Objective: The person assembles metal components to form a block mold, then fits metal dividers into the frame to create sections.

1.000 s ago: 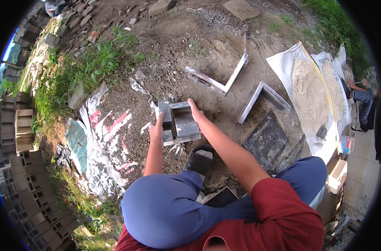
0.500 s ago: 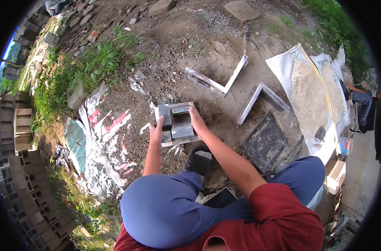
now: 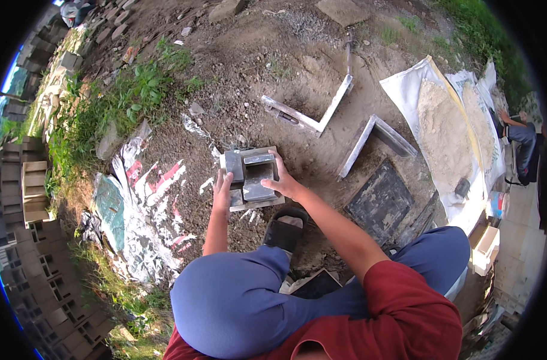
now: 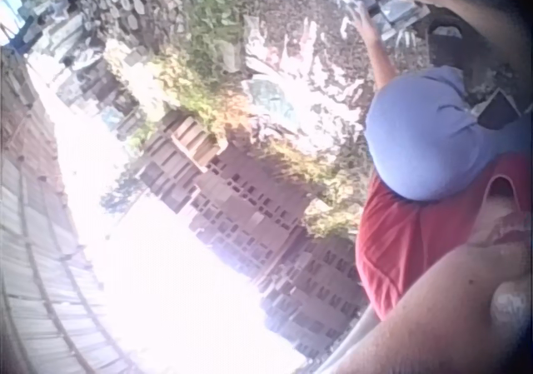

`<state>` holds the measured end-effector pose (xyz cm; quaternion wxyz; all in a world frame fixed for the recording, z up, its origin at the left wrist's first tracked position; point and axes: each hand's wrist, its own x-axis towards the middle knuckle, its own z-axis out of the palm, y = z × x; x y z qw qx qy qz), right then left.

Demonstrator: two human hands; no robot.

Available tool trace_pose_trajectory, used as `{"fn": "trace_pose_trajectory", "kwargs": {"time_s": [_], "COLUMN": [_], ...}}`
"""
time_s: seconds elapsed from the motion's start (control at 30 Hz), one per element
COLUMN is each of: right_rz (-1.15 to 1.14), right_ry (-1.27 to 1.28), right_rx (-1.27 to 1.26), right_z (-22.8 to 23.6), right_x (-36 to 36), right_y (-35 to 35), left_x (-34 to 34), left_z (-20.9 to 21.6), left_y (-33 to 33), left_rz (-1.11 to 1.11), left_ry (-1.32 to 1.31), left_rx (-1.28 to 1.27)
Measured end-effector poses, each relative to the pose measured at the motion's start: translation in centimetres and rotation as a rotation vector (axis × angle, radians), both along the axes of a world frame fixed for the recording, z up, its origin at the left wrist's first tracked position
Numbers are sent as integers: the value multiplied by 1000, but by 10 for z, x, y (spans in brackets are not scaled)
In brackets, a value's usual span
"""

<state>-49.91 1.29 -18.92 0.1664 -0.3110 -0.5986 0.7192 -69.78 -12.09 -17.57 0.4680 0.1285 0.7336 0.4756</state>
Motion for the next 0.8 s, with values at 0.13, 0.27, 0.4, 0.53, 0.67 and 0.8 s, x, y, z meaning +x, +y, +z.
{"fn": "trace_pose_trajectory", "kwargs": {"time_s": [0.13, 0.27, 0.4, 0.53, 0.67, 0.8], "right_rz": [-58, -78, -88, -80, -82, -112], "right_ry": [67, 92, 139, 168, 130, 127], "right_rx": [-133, -187, -241, -223, -181, -146], "right_z": [13, 17, 16, 25, 26, 15], "right_x": [0, 1, 5, 2, 3, 12], "right_y": [-2, -1, -3, -4, -1, -6], "left_x": [-4, 2, 11, 3, 2, 6], "left_z": [-3, 0, 14, 18, 16, 13], "left_y": [-6, -3, 3, 4, 2, 4], "left_rz": [79, 108, 143, 54, 110, 104], "left_ry": [-130, -146, -136, 3, -186, -308], "left_rx": [106, 106, 59, 93, 65, 125]}}
